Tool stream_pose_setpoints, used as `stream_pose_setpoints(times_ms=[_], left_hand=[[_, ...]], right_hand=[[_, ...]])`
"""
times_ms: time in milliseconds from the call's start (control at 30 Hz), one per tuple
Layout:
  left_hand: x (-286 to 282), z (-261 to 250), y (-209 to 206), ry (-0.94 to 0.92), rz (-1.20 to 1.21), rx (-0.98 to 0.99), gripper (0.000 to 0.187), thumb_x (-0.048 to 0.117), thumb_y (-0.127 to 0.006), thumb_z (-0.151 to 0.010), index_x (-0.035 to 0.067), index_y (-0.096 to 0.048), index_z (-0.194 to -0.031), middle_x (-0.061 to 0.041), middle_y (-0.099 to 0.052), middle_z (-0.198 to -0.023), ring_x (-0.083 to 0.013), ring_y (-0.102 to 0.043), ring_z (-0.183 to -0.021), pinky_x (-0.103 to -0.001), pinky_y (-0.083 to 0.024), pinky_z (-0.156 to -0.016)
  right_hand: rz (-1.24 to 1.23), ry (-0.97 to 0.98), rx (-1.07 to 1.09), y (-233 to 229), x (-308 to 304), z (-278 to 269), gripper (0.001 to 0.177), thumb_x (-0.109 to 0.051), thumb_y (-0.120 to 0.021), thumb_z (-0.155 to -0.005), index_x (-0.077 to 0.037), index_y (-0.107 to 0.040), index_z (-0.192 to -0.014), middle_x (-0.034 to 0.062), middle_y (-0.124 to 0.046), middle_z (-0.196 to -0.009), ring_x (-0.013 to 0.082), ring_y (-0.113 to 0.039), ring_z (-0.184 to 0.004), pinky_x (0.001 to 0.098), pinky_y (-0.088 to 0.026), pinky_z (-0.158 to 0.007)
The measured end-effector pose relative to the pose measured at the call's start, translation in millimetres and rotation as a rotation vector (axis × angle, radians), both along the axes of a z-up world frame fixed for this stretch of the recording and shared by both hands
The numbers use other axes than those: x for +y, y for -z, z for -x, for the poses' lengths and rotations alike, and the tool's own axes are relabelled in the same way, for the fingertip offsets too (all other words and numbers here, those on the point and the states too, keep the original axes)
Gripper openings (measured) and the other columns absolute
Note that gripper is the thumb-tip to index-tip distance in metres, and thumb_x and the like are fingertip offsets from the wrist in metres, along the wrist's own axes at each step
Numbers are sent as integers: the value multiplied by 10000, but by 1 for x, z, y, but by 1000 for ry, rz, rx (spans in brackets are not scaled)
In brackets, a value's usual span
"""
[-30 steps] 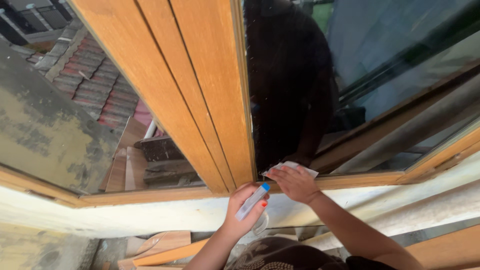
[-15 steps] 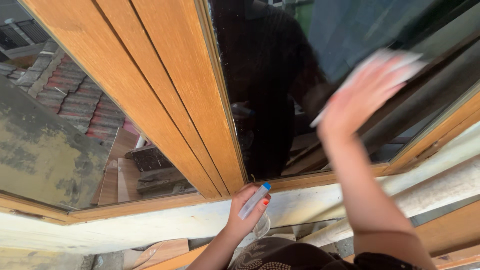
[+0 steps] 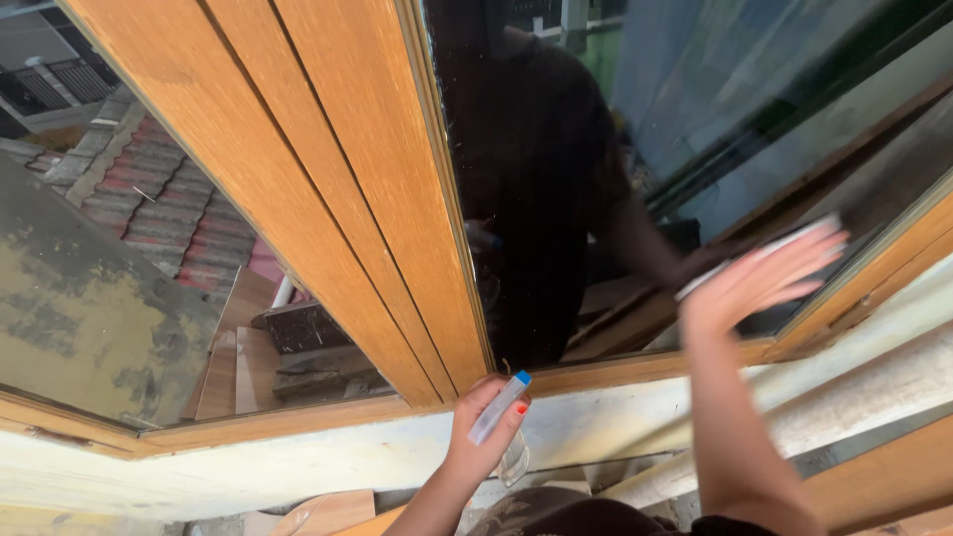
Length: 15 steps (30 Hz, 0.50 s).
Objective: The person sprays a window with a cleaning solution and wipes it with a white cloth. They repeatedly spray and wipe different sections of the glass pane, moving the cloth in circular and vertical motions to clean the surface.
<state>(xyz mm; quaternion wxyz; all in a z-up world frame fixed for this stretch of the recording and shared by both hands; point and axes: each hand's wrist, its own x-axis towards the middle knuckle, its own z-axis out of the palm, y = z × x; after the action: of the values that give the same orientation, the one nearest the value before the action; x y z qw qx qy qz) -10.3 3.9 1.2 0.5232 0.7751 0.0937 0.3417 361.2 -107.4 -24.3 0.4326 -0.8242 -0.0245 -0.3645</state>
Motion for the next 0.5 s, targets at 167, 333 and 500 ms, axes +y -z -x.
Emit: stream_pose_setpoints(times_ms=[167,333,500], left_hand=[[4,-8,8,3,36,11,407,439,-686,-953,42,-702,-867,-59,-647,-819,-196,-628,-793,-330,-497,-735],[-1,-28,6,27,63,21,386,414,-687,-939,34,-704,-873,-64,-635,-818,-200,-619,-778,-328,-494,-715],[-5,-26,5,79,8,-42,340,355,-697,-958,23,-694,-882,-71,-645,-833,-204,-621,-813,-326,-492,-754]], right_hand=[[-227,-170,-214,-124,12,-29,645,-448,-230,-1207,-90,-102,-1729,79,-66,-1766,195,-45,-1654,400,30,-1368],[266,-464,-530,-66,87,77,751,-404,-424,-1103,41,-161,-1647,305,-183,-1700,629,-94,-1540,710,-30,-1261],[465,-637,-672,50,60,113,368,-364,-590,-951,-218,-664,-1281,132,-504,-1448,464,-428,-1333,699,-273,-1143]])
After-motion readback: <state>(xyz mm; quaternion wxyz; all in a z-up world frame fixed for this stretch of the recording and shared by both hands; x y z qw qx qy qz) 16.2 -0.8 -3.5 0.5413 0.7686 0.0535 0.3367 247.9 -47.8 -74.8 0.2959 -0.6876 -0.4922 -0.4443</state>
